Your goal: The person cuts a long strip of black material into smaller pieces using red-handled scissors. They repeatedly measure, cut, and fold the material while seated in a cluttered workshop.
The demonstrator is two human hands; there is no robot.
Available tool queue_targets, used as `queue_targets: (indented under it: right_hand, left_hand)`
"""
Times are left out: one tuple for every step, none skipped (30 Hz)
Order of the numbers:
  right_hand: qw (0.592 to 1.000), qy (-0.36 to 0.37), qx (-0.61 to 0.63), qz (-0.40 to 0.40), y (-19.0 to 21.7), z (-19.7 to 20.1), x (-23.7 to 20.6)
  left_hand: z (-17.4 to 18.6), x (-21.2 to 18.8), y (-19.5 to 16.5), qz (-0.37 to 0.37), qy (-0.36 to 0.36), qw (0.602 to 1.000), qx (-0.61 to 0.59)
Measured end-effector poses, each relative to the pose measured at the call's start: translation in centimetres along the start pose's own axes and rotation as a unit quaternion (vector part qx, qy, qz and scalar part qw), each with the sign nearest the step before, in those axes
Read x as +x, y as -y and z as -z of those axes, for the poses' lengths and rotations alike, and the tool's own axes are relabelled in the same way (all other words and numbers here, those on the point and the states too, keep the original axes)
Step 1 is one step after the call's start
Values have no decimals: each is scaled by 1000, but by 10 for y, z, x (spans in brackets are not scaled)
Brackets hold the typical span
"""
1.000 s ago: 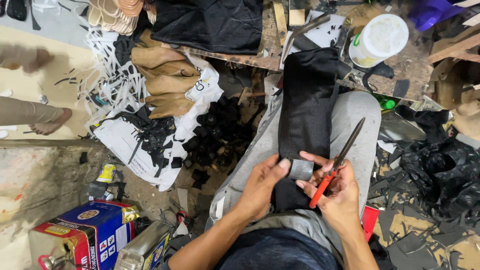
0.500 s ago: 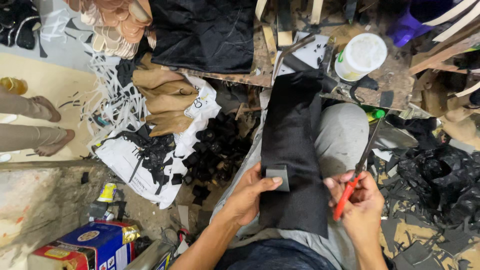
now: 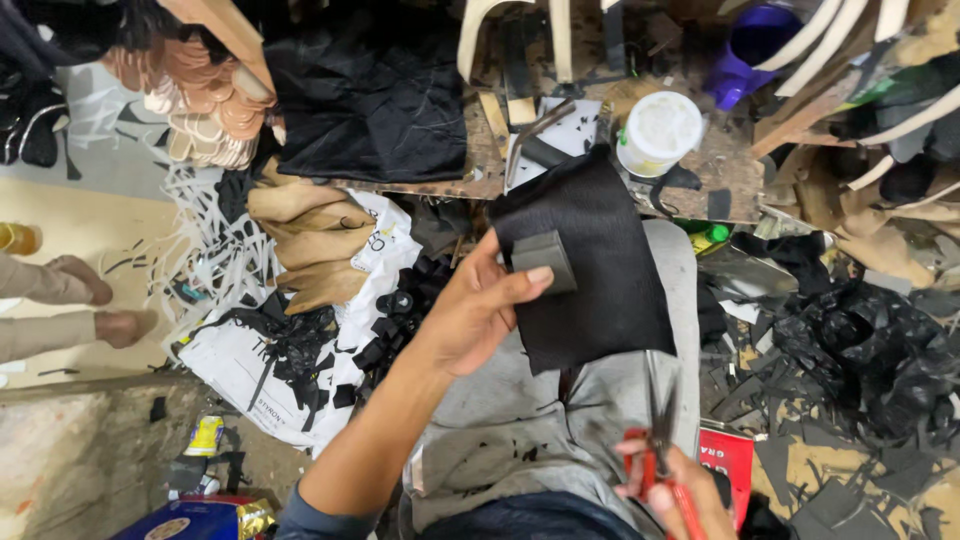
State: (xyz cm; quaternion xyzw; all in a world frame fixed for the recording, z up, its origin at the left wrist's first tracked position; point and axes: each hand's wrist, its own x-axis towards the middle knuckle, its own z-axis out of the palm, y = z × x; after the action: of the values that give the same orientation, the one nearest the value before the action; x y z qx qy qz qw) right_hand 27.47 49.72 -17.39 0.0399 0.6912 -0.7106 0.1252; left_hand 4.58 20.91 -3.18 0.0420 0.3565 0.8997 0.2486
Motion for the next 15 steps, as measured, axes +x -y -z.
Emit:
queue_targets:
  right_hand:
    - [998, 35, -46, -24, 5, 1, -4]
    - [997, 29, -66, -33, 12, 1, -6]
    - [995, 23, -86, -42, 19, 0, -7]
    - [993, 18, -106, -50, 26, -1, -6]
    - [994, 14, -105, -32, 33, -3, -3]
    - [994, 11, -104, -14, 40, -5, 0]
    - [995, 7, -103, 5, 47, -6, 4]
    - [995, -1, -101, 15, 53, -8, 8]
    - [995, -9, -98, 24, 59, -10, 12]
    - [995, -16, -96, 34, 65, -10, 16]
    - [992, -22, -120, 14, 71, -9, 18]
    - [989, -26, -144, -5, 76, -7, 20]
    - [985, -29, -167, -25, 81, -7, 23]
    - [985, -27, -171, -23, 85, -6, 26]
    - [984, -25, -176, -23, 88, -6, 28]
  left_hand:
    - [-6, 2, 0, -9, 9, 1000, 7]
    - [-11, 3, 1, -8, 15, 1000, 12]
    - [-16, 5, 3, -8, 22, 1000, 18]
    - [-20, 5, 6, -10, 29, 999, 24]
    - [-24, 6, 9, -5, 28, 999, 32]
    - [-28, 6, 14, -1, 26, 999, 40]
    - [-31, 6, 18, 2, 25, 998, 49]
    - [-33, 7, 22, 0, 23, 998, 59]
    - [-35, 6, 27, -2, 22, 997, 69]
    - [-37, 6, 31, -5, 20, 997, 78]
    - [-38, 6, 34, -7, 21, 996, 84]
    - [-38, 5, 37, -9, 22, 996, 90]
    - [-39, 4, 39, -12, 22, 995, 97]
    - [-38, 3, 40, -9, 22, 995, 93]
    - [-38, 2, 41, -5, 21, 996, 89]
